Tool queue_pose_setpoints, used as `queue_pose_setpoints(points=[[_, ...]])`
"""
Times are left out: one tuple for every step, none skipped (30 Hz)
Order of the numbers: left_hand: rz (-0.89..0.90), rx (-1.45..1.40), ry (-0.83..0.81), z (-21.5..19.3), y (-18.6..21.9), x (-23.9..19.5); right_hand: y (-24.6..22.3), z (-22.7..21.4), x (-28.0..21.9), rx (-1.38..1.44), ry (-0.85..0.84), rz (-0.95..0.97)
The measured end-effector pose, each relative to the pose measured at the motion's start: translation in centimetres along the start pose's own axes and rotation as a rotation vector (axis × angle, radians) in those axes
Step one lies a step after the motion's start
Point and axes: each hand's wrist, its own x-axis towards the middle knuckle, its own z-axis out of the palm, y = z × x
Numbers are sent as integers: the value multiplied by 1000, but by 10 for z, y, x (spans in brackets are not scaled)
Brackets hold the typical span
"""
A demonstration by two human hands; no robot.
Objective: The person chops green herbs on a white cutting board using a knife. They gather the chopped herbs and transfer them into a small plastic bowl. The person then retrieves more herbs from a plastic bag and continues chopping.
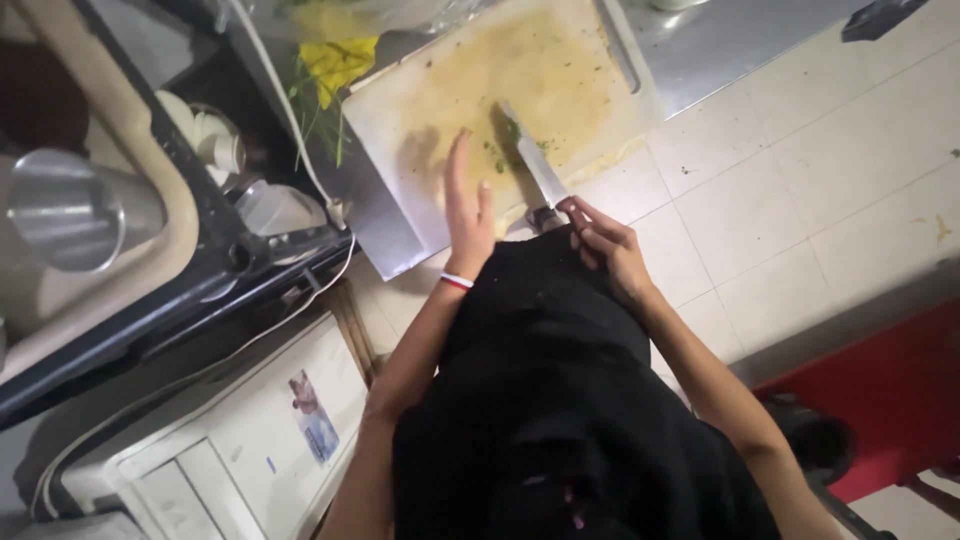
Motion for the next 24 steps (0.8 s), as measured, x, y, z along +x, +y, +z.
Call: queue_pose_setpoints(points=[[42, 27, 46, -1, 1, 6, -19, 4, 0, 56, 44, 0], [82, 53, 93, -1, 2, 12, -38, 8, -1, 112, 88, 2], [87, 46, 90, 2, -6, 14, -44, -8, 8, 110, 95, -3], [79, 94, 99, 5, -13, 15, -48, -22, 16, 77, 136, -40], [71, 141, 108, 7, -21, 17, -54, -37, 25, 44, 177, -76], [76, 136, 108, 8, -21, 20, -70, -44, 29, 42, 181, -82], [63, 135, 102, 9, -20, 23, -86, -50, 32, -40, 240, -156], [47, 139, 99, 8, -20, 25, -102, -56, 36, -123, 295, -226], [50, 137, 101, 9, -20, 27, -109, -61, 40, -124, 294, -230], [64, 125, 109, 10, -21, 30, -117, -65, 45, -336, 399, -332], [78, 113, 117, 11, -22, 33, -124, -70, 49, -549, 502, -434], [79, 113, 127, 15, -27, 34, -119, -79, 57, -552, 494, -440], [83, 139, 124, 19, -33, 35, -114, -88, 65, -885, 577, -494], [77, 172, 124, 20, -38, 31, -106, -95, 71, -1218, 641, -540], [69, 179, 135, 22, -38, 30, -100, -99, 75, -1220, 624, -543], [58, 161, 109, 24, -38, 33, -94, -103, 82, -1259, 671, -570], [47, 143, 83, 25, -39, 36, -90, -106, 89, -1298, 719, -598], [47, 151, 100, 26, -39, 36, -86, -109, 93, -1295, 705, -613], [46, 164, 82, 27, -39, 37, -83, -111, 98, -1332, 697, -645], [37, 180, 63, 26, -39, 33, -78, -113, 100, -1369, 683, -673], [30, 192, 79, 27, -38, 28, -76, -112, 97, -1365, 662, -682], [29, 227, 70, 27, -39, 28, -75, -109, 98, -1328, 711, -727], [29, 263, 62, 29, -40, 28, -74, -107, 100, -1289, 758, -771], [33, 269, 76, 27, -42, 31, -72, -107, 104, -1282, 751, -786]])
